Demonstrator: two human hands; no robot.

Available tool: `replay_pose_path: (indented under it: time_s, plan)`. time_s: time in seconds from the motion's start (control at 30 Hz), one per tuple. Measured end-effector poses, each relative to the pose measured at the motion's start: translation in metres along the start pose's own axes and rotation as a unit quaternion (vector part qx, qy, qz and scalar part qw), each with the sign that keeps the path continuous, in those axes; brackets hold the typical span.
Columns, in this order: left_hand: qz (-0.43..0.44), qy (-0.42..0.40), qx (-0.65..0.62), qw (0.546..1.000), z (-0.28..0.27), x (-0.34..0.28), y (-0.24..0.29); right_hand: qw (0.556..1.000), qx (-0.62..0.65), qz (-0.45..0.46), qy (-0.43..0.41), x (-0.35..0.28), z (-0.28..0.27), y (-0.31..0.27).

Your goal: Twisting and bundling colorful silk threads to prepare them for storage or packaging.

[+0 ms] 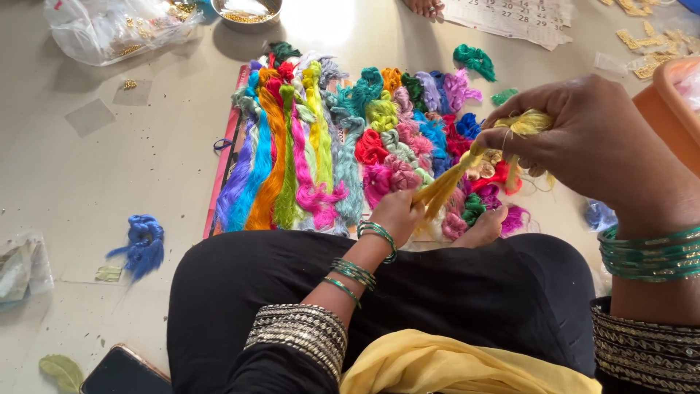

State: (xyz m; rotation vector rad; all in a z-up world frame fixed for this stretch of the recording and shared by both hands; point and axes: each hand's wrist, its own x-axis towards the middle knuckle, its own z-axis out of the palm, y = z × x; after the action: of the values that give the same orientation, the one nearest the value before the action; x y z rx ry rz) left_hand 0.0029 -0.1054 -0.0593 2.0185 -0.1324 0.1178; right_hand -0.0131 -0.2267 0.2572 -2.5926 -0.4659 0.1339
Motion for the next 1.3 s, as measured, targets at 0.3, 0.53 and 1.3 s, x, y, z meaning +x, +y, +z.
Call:
replay_pose_path:
  time_s: [0.3, 0.53, 1.3]
  plan:
    - [-0.089, -0.158, 0.089, 0.979, 0.066, 0.006, -0.103, 0.999, -0.021, 0.023, 0.007, -0.007, 0.002, 0.005]
    - [-0.223, -0.327, 0.239, 0.887, 0.044, 0.017, -0.101, 0.995, -0.100, 0.013, 0.022, -0.007, 0.000, 0.017]
    - [0.099, 0.028, 0.036, 0.994, -0.023, 0.004, 0.031, 0.999, -0.041, 0.007, 0.022, -0.009, 0.018, -0.013]
